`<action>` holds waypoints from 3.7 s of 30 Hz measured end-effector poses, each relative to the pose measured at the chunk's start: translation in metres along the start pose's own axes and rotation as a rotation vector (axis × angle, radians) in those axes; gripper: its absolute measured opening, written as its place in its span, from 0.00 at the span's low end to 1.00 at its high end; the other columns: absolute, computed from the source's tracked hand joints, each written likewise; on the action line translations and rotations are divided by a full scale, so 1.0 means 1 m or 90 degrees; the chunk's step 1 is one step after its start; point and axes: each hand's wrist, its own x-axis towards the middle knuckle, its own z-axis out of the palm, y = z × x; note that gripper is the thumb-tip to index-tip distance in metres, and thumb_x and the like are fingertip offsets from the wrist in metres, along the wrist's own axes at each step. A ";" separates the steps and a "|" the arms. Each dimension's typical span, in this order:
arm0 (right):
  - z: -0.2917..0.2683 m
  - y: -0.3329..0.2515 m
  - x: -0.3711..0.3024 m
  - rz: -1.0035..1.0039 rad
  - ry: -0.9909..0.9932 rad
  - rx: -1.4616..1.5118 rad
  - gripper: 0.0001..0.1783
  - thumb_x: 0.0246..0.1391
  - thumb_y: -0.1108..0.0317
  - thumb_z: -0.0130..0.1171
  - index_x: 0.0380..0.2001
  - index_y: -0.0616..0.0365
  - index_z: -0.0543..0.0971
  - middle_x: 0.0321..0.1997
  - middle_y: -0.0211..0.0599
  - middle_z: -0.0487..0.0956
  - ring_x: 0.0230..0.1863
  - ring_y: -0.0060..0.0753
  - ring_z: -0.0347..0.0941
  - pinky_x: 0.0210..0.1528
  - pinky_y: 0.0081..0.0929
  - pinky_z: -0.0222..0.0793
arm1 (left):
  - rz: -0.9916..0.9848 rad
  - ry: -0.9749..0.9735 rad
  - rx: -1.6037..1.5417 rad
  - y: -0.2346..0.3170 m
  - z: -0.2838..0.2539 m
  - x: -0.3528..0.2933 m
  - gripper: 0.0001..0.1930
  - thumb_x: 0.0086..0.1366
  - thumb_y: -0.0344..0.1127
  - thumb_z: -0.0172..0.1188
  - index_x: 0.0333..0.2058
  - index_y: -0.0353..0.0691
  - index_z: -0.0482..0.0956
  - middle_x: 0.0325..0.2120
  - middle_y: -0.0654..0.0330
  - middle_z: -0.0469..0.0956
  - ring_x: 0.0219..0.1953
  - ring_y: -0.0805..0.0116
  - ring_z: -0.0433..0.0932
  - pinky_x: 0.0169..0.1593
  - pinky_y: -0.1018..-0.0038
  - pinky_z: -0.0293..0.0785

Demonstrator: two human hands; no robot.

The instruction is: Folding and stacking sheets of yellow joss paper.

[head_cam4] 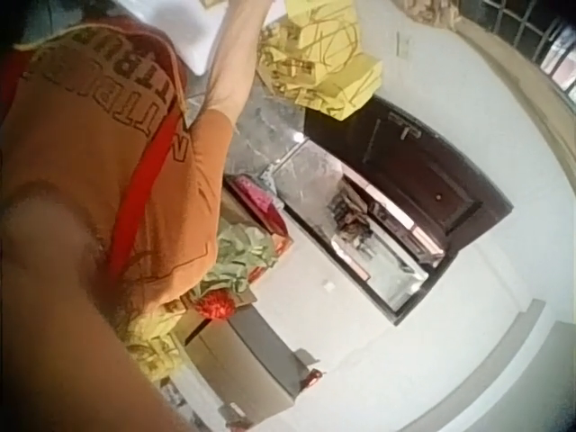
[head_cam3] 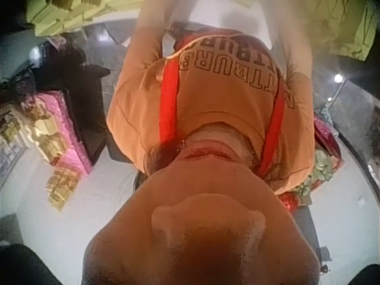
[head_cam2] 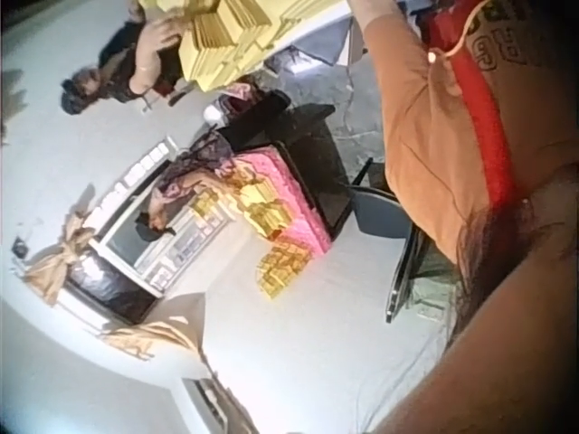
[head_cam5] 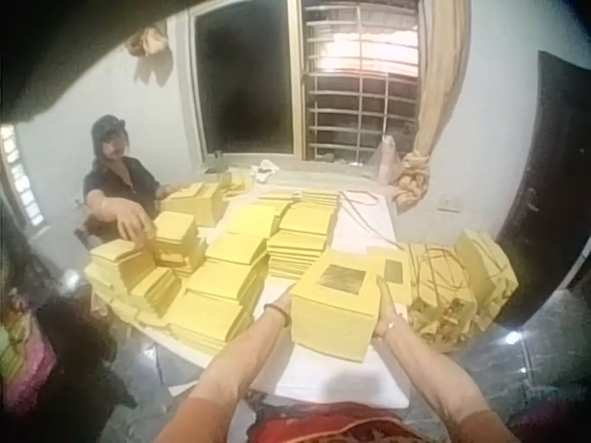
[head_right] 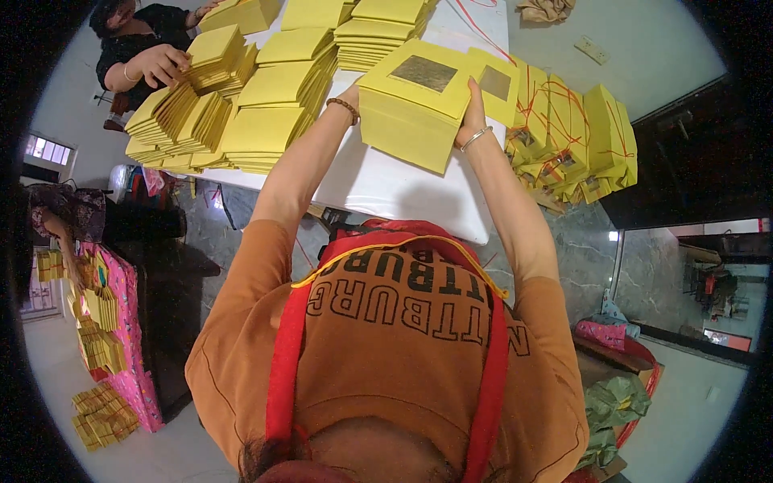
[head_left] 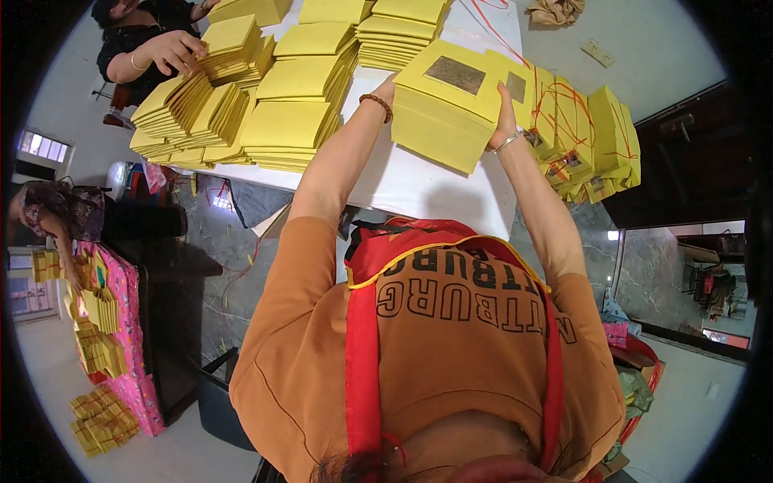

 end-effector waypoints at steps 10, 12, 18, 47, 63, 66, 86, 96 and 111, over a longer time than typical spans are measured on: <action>-0.086 0.004 -0.010 -0.127 -0.112 0.041 0.31 0.52 0.44 0.40 0.51 0.55 0.68 0.48 0.42 0.73 0.45 0.42 0.72 0.47 0.37 0.69 | 0.065 -0.034 0.234 -0.004 0.043 -0.057 0.41 0.58 0.70 0.28 0.62 0.47 0.41 0.48 0.49 0.66 0.42 0.64 0.70 0.47 0.69 0.67; -0.100 0.003 -0.012 -0.137 -0.123 0.062 0.31 0.52 0.44 0.40 0.51 0.54 0.67 0.48 0.42 0.73 0.45 0.42 0.72 0.47 0.37 0.69 | 0.088 -0.062 0.172 -0.013 0.052 -0.066 0.41 0.58 0.70 0.27 0.62 0.48 0.37 0.51 0.46 0.63 0.45 0.61 0.69 0.49 0.68 0.66; -0.107 0.009 -0.024 -0.202 -0.077 0.104 0.34 0.52 0.42 0.38 0.54 0.54 0.65 0.54 0.41 0.69 0.52 0.42 0.67 0.52 0.38 0.65 | 0.168 -0.156 0.031 -0.026 0.081 -0.087 0.41 0.58 0.69 0.26 0.61 0.55 0.25 0.59 0.42 0.47 0.53 0.47 0.63 0.54 0.60 0.63; -0.105 0.037 -0.023 -0.192 -0.138 0.211 0.35 0.51 0.41 0.40 0.56 0.53 0.62 0.57 0.42 0.65 0.55 0.44 0.63 0.54 0.41 0.62 | 0.197 -0.142 -0.011 -0.039 0.077 -0.101 0.38 0.59 0.68 0.25 0.62 0.55 0.35 0.58 0.44 0.54 0.54 0.50 0.62 0.56 0.58 0.58; -0.105 0.036 -0.025 -0.156 -0.127 0.222 0.31 0.54 0.44 0.39 0.53 0.53 0.66 0.53 0.41 0.69 0.51 0.42 0.67 0.51 0.39 0.66 | 0.201 -0.139 0.010 -0.043 0.077 -0.105 0.38 0.59 0.68 0.25 0.62 0.53 0.34 0.57 0.44 0.55 0.56 0.53 0.60 0.58 0.61 0.54; -0.104 0.035 -0.025 -0.171 -0.152 0.212 0.30 0.54 0.45 0.39 0.53 0.53 0.66 0.54 0.40 0.69 0.52 0.41 0.67 0.51 0.39 0.66 | 0.206 -0.133 0.007 -0.043 0.076 -0.105 0.39 0.59 0.68 0.25 0.62 0.52 0.35 0.57 0.44 0.55 0.56 0.53 0.60 0.58 0.60 0.54; -0.066 0.050 -0.020 -0.135 -0.107 0.008 0.28 0.53 0.46 0.43 0.50 0.53 0.68 0.47 0.34 0.72 0.45 0.33 0.70 0.47 0.30 0.68 | 0.170 0.044 0.128 -0.067 0.001 -0.084 0.44 0.58 0.70 0.27 0.62 0.40 0.43 0.58 0.50 0.54 0.56 0.62 0.59 0.58 0.69 0.53; -0.051 0.049 -0.023 -0.109 -0.065 -0.076 0.26 0.53 0.45 0.45 0.47 0.54 0.69 0.41 0.31 0.73 0.40 0.27 0.70 0.43 0.24 0.68 | 0.175 0.043 0.195 -0.053 0.006 -0.087 0.38 0.63 0.63 0.27 0.61 0.38 0.47 0.60 0.56 0.53 0.60 0.67 0.54 0.61 0.72 0.50; -0.053 0.048 -0.028 -0.121 -0.068 -0.093 0.31 0.56 0.42 0.38 0.52 0.54 0.66 0.46 0.33 0.72 0.44 0.27 0.70 0.46 0.25 0.68 | 0.187 0.025 0.323 -0.048 0.047 -0.096 0.34 0.67 0.54 0.29 0.62 0.38 0.33 0.64 0.57 0.33 0.65 0.66 0.33 0.65 0.73 0.36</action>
